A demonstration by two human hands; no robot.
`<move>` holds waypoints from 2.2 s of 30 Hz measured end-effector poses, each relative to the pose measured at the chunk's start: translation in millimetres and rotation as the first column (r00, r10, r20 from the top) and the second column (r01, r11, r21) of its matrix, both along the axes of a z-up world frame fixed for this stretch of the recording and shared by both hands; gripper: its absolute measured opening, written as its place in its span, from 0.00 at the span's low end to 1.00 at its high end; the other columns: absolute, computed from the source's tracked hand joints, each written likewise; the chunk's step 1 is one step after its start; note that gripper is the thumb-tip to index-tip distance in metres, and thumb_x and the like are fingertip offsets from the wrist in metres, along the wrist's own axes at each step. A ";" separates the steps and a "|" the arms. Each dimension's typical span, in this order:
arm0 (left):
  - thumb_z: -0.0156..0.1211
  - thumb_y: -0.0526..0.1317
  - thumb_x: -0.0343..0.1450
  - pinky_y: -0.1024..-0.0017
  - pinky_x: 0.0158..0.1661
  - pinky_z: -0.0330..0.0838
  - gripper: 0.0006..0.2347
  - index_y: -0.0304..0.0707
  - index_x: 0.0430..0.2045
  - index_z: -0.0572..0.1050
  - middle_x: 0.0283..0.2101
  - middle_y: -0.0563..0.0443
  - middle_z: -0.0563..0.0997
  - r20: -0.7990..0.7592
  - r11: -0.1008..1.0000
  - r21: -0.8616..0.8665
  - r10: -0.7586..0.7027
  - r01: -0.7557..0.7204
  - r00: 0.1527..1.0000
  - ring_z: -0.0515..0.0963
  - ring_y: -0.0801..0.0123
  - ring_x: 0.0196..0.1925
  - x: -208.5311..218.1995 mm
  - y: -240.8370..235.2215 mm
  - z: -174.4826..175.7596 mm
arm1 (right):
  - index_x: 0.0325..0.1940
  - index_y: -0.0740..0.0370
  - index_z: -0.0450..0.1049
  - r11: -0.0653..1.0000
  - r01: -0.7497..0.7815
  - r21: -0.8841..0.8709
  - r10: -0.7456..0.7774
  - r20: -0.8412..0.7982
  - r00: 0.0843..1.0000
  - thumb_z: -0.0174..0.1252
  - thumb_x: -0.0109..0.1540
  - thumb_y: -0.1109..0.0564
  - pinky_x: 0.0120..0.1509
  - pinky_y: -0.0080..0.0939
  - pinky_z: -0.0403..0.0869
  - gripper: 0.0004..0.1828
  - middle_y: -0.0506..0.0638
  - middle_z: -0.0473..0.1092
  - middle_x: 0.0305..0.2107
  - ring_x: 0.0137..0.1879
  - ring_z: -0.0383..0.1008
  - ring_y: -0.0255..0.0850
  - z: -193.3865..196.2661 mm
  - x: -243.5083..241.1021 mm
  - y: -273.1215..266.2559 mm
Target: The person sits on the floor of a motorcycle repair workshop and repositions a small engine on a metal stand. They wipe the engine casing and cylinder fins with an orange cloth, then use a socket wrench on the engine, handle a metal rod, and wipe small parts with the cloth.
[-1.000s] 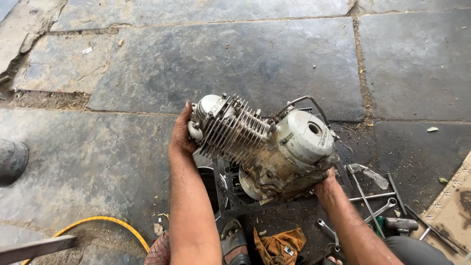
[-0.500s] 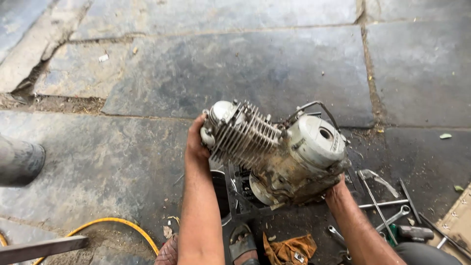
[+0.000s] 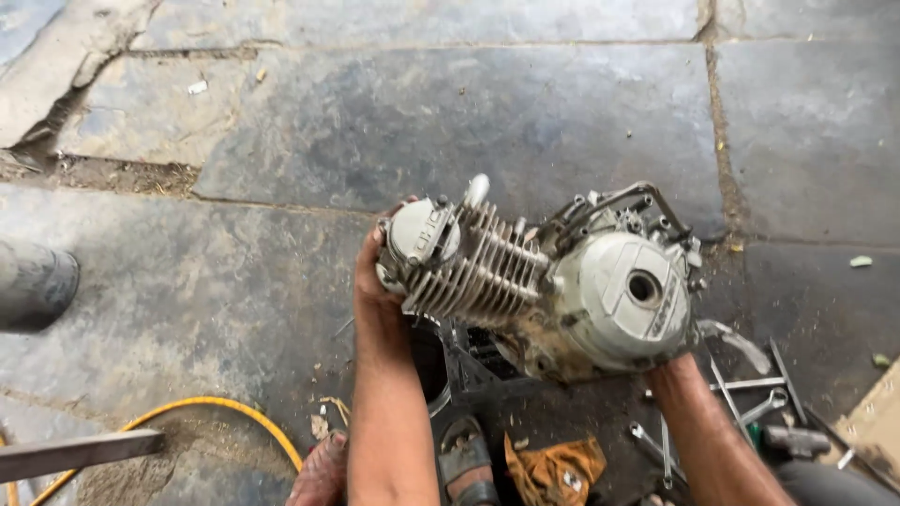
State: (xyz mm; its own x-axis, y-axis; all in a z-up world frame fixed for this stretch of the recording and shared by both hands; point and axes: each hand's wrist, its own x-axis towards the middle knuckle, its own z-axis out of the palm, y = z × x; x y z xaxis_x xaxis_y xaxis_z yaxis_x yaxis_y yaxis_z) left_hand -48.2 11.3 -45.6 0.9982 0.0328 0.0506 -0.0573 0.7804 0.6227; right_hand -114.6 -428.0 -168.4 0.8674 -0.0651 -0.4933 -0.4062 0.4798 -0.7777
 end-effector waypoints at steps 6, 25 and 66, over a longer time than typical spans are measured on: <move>0.74 0.47 0.60 0.52 0.58 0.82 0.31 0.32 0.56 0.73 0.63 0.36 0.75 -0.007 0.998 -0.035 0.047 -0.047 0.999 0.80 0.49 0.61 6.5 3.9 13.1 | 0.53 0.57 0.74 1.000 -0.001 0.030 0.000 0.024 1.000 0.43 0.71 0.35 0.46 0.53 0.75 0.26 0.54 0.74 0.46 0.48 0.75 0.44 70.8 21.6 58.5; 0.68 0.52 0.70 0.44 0.64 0.74 0.28 0.33 0.61 0.73 0.71 0.33 0.66 0.327 0.991 -0.072 -0.085 0.114 0.941 0.71 0.41 0.70 5.3 47.1 -58.1 | 0.47 0.58 0.75 0.994 0.053 0.098 -0.072 0.202 0.977 0.48 0.71 0.37 0.33 0.40 0.81 0.23 0.52 0.76 0.37 0.37 0.78 0.41 100.4 41.9 39.1; 0.70 0.54 0.70 0.43 0.63 0.73 0.23 0.41 0.55 0.80 0.73 0.40 0.67 0.230 0.905 -0.422 0.160 -0.050 0.960 0.70 0.44 0.71 -31.7 37.1 -192.6 | 0.56 0.61 0.73 0.987 -0.098 0.131 0.015 0.527 0.850 0.45 0.78 0.47 0.36 0.34 0.82 0.17 0.51 0.75 0.36 0.37 0.80 0.36 -102.3 135.4 -38.5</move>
